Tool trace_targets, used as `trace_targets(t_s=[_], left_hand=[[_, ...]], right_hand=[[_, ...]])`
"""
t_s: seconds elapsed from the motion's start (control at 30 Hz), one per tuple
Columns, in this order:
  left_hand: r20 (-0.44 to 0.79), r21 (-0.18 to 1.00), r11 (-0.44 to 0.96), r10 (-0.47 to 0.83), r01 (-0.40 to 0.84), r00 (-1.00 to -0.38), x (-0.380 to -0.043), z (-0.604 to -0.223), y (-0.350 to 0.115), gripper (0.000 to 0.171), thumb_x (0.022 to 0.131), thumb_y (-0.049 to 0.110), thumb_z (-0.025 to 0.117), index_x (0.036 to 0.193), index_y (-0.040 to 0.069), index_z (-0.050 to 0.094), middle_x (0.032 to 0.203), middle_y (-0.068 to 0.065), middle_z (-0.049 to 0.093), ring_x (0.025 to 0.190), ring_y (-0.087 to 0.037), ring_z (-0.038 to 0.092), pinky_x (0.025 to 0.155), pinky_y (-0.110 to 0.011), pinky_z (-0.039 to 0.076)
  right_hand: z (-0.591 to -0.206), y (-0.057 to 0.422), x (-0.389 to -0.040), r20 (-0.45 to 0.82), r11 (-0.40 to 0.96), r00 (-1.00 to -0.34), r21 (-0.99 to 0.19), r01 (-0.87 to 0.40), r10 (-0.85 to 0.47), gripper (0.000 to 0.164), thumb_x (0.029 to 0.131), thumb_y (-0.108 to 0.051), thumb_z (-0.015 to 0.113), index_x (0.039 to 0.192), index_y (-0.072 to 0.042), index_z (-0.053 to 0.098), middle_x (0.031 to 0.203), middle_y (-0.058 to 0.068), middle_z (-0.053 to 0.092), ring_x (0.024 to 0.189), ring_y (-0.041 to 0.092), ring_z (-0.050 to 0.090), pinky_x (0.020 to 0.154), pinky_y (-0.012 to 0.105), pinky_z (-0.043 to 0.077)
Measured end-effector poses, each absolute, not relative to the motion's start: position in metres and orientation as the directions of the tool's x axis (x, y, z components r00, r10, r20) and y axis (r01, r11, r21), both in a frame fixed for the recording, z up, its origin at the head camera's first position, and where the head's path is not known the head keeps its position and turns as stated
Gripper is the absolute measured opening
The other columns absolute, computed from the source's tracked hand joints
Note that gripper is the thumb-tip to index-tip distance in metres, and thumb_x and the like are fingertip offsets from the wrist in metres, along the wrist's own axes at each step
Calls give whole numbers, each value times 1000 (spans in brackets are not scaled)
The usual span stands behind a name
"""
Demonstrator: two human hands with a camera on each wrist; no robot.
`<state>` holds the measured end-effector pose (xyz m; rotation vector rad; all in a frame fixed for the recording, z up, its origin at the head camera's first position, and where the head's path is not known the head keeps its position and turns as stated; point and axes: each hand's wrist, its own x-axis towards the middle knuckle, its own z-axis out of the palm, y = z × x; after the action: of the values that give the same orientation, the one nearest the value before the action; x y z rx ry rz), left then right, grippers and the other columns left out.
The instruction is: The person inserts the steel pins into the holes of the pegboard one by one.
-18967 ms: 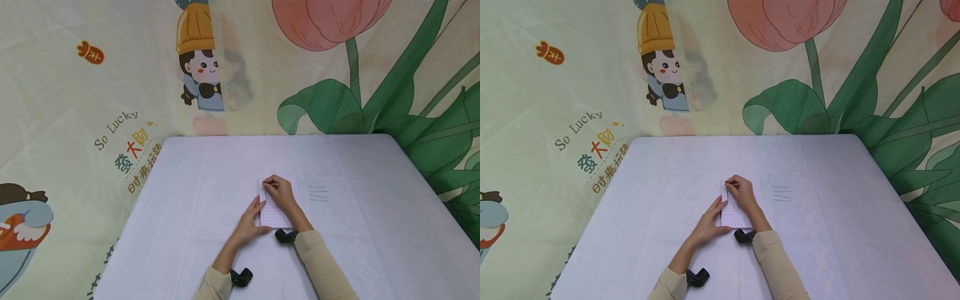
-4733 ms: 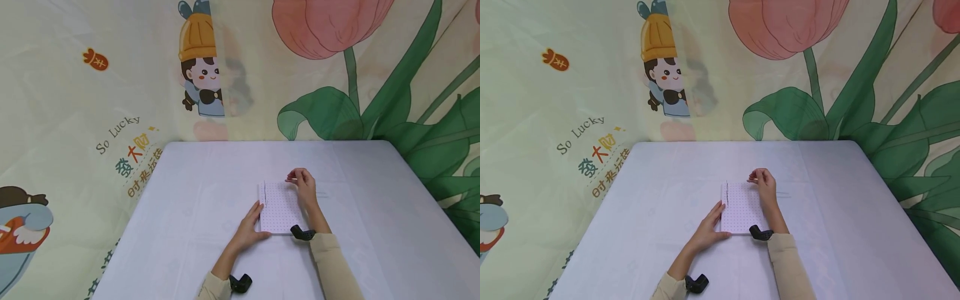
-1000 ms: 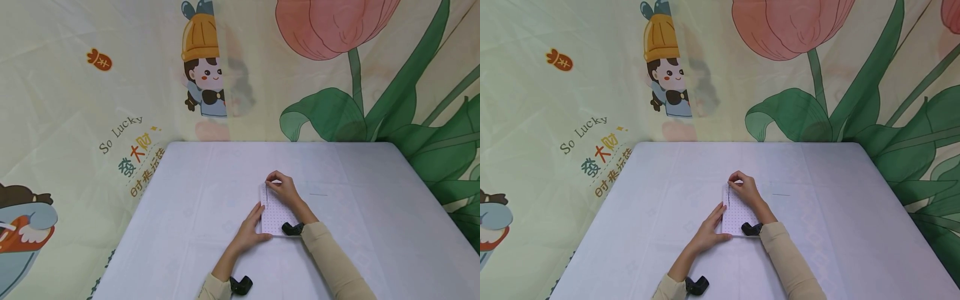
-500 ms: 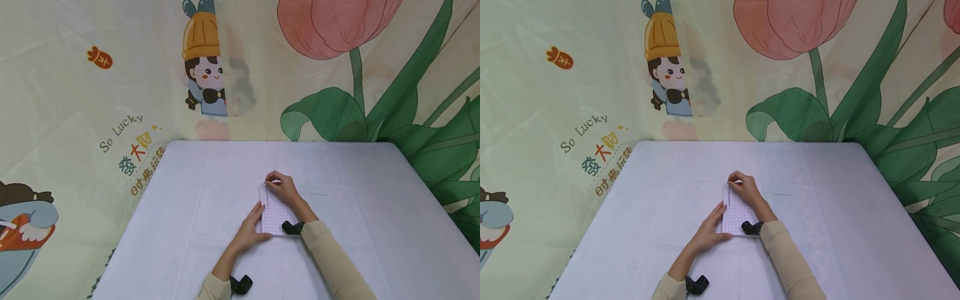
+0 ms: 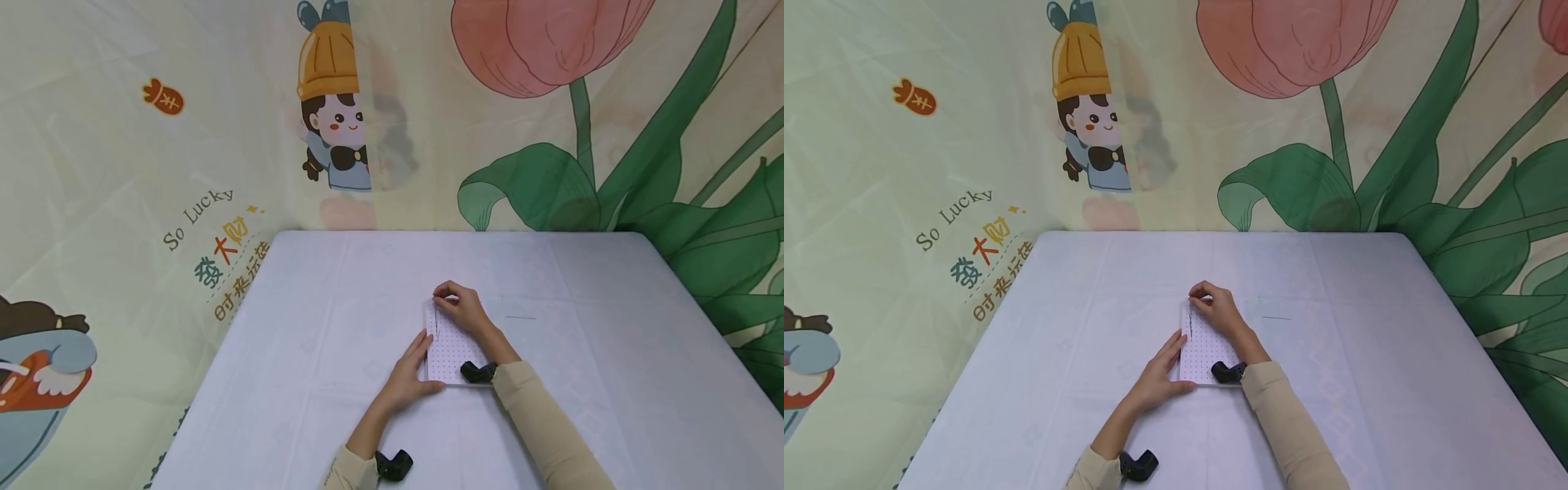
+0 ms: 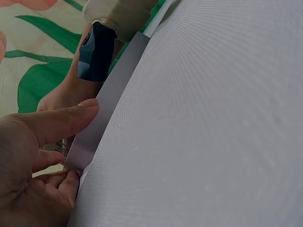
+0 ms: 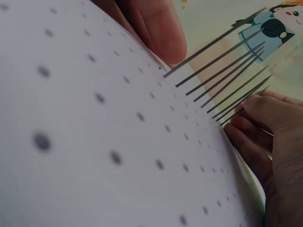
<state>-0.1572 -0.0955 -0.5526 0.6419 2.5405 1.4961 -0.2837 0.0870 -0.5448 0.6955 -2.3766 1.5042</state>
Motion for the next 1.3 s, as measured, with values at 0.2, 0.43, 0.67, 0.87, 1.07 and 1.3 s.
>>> trace_targets(t_s=[0.2,0.43,0.67,0.87,1.07,1.3], left_hand=[[108,858,417,421,298,-901,-156,-554,-93,92,69,20,80,144,4,30,152,-8,18,136,-25,21,109,-37,23],[112,854,422,422,304,-899,-156,-555,-90,92,68,19,80,144,4,30,152,-9,19,137,-25,20,110,-39,23],[98,853,430,423,295,-901,-155,-557,-89,92,69,19,80,144,5,29,152,-8,18,137,-25,20,110,-38,22],[82,860,431,409,272,-909,-154,-554,-89,93,69,20,80,145,6,29,153,-8,16,137,-27,19,110,-41,21],[56,866,438,389,239,-920,-154,-549,-90,93,68,17,80,145,6,28,153,-6,14,137,-23,17,110,-39,21],[36,869,443,385,219,-922,-156,-550,-90,93,69,15,79,145,7,27,153,-5,12,138,-22,15,110,-38,20]], right_hand=[[-548,91,-283,439,285,-860,-816,-503,-261,13,82,-2,67,95,-1,65,90,11,67,87,28,64,76,40,54],[-548,95,-279,404,286,-882,-839,-463,-243,21,80,9,58,97,-2,63,91,9,67,86,22,64,76,29,54],[-546,111,-273,403,219,-891,-868,-445,-208,20,82,10,60,101,3,61,94,18,65,88,32,63,77,27,54],[-516,131,-258,399,152,-903,-894,-422,-159,20,81,16,56,101,15,57,96,30,61,89,45,58,75,22,53],[-496,153,-245,407,117,-913,-906,-407,-23,16,82,18,52,98,18,56,93,33,58,84,41,60,74,23,54],[-525,198,-245,389,86,-910,-921,-380,141,15,83,9,60,98,14,58,93,25,60,82,18,62,72,20,53]])
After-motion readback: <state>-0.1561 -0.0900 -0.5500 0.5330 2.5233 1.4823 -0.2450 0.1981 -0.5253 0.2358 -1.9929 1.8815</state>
